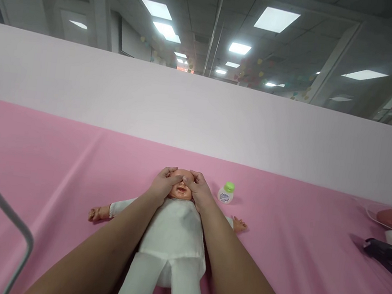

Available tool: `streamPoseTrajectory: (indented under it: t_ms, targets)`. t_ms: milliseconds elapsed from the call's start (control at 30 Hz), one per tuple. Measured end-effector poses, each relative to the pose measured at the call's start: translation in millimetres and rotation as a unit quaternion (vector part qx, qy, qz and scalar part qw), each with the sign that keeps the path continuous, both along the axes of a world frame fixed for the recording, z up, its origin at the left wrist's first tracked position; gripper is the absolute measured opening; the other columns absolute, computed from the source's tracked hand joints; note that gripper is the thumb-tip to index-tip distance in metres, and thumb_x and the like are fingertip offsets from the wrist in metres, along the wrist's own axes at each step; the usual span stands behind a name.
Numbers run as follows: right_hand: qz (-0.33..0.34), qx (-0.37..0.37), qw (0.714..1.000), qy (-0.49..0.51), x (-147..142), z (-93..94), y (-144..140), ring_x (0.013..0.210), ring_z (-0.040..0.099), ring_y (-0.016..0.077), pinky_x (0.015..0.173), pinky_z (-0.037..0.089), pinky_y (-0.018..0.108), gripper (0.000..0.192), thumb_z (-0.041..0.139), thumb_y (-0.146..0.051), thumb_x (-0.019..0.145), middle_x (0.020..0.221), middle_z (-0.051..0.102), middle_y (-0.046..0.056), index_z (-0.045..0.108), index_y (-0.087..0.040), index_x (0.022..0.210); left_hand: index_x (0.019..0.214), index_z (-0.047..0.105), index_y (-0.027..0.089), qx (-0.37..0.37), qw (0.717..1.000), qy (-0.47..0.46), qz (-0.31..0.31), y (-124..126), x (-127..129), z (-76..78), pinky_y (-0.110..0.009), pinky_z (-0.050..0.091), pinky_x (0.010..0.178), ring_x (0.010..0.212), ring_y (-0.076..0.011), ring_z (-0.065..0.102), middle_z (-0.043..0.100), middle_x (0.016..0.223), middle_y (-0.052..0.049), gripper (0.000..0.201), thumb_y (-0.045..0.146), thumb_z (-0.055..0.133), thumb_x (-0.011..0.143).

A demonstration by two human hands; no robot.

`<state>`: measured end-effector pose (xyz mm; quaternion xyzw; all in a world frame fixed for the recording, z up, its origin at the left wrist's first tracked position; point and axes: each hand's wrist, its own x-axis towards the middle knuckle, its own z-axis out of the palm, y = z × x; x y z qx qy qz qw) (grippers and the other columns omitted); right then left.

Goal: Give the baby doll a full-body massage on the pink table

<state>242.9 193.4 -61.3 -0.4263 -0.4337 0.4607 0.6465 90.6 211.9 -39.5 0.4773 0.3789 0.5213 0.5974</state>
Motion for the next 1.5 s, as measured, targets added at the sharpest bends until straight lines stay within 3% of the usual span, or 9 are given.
streamPoseTrajectory:
  t_ms: [233, 433, 633, 900, 1167, 1333, 1500]
  targets:
    - [-0.002, -0.011, 0.999, 0.041, -2, 2.3, 2, 0.115, 0.066, 0.0271, 0.106, 0.051, 0.047, 0.053, 0.085, -0.052, 0.071, 0.115, 0.074, 0.004, 0.068, -0.026, 0.113, 0.116, 0.070, 0.021, -0.026, 0.999, -0.037, 0.001, 3, 0, 1.0, -0.035, 0.061, 0.085, 0.090, -0.0217, 0.074, 0.077, 0.106, -0.010, 0.043, 0.032, 0.084, 0.076]
    - [0.019, -0.036, 0.996, 0.079, 4, 3.3, -1, 0.127, 0.062, 0.0283, 0.111, 0.049, 0.048, 0.048, 0.081, -0.038, 0.071, 0.132, 0.071, 0.003, 0.073, -0.030, 0.117, 0.128, 0.069, 0.025, -0.091, 0.993, -0.063, -0.051, 13, -16, -5.7, -0.037, 0.062, 0.084, 0.102, -0.0249, 0.074, 0.074, 0.124, -0.012, 0.041, 0.026, 0.071, 0.087]
    - [0.074, -0.043, 0.991, 0.100, 9, 4.7, -7, 0.135, 0.057, 0.0272, 0.115, 0.047, 0.048, 0.054, 0.077, -0.027, 0.072, 0.146, 0.063, 0.000, 0.072, -0.033, 0.125, 0.129, 0.067, 0.024, -0.091, 0.991, -0.077, -0.056, 10, -18, -4.1, -0.038, 0.062, 0.084, 0.102, -0.0254, 0.074, 0.073, 0.122, -0.013, 0.042, 0.027, 0.071, 0.087]
    - [0.054, -0.034, 0.998, 0.011, 1, 15.6, -15, 0.124, 0.062, 0.0296, 0.105, 0.054, 0.046, 0.068, 0.089, -0.036, 0.067, 0.137, 0.064, 0.006, 0.063, -0.028, 0.129, 0.129, 0.059, 0.025, -0.024, 0.996, -0.019, -0.083, -3, -15, 4.6, -0.035, 0.062, 0.080, 0.095, -0.0232, 0.074, 0.067, 0.130, -0.012, 0.064, 0.030, 0.089, 0.072]
    - [0.011, -0.020, 1.000, 0.011, 0, 6.3, -4, 0.113, 0.066, 0.0262, 0.100, 0.055, 0.045, 0.065, 0.093, -0.043, 0.061, 0.117, 0.071, 0.004, 0.064, -0.025, 0.117, 0.121, 0.062, 0.022, -0.015, 0.999, 0.027, -0.020, 0, -2, 3.4, -0.034, 0.060, 0.085, 0.095, -0.0223, 0.073, 0.071, 0.118, -0.011, 0.054, 0.036, 0.087, 0.076]
    - [-0.009, -0.010, 1.000, 0.022, -1, 2.9, 2, 0.109, 0.067, 0.0254, 0.102, 0.053, 0.045, 0.049, 0.086, -0.052, 0.069, 0.108, 0.074, 0.003, 0.068, -0.025, 0.106, 0.119, 0.064, 0.023, -0.010, 1.000, 0.016, -0.021, -3, 1, 5.8, -0.033, 0.059, 0.087, 0.097, -0.0217, 0.073, 0.075, 0.110, -0.008, 0.040, 0.037, 0.078, 0.085]
    - [0.009, -0.015, 0.999, 0.044, 4, 3.9, -2, 0.121, 0.064, 0.0266, 0.107, 0.050, 0.046, 0.046, 0.083, -0.053, 0.072, 0.123, 0.073, 0.004, 0.073, -0.028, 0.110, 0.121, 0.065, 0.026, -0.025, 0.999, 0.018, -0.038, 1, -5, 2.4, -0.033, 0.060, 0.084, 0.097, -0.0223, 0.073, 0.076, 0.109, -0.007, 0.035, 0.041, 0.072, 0.090]
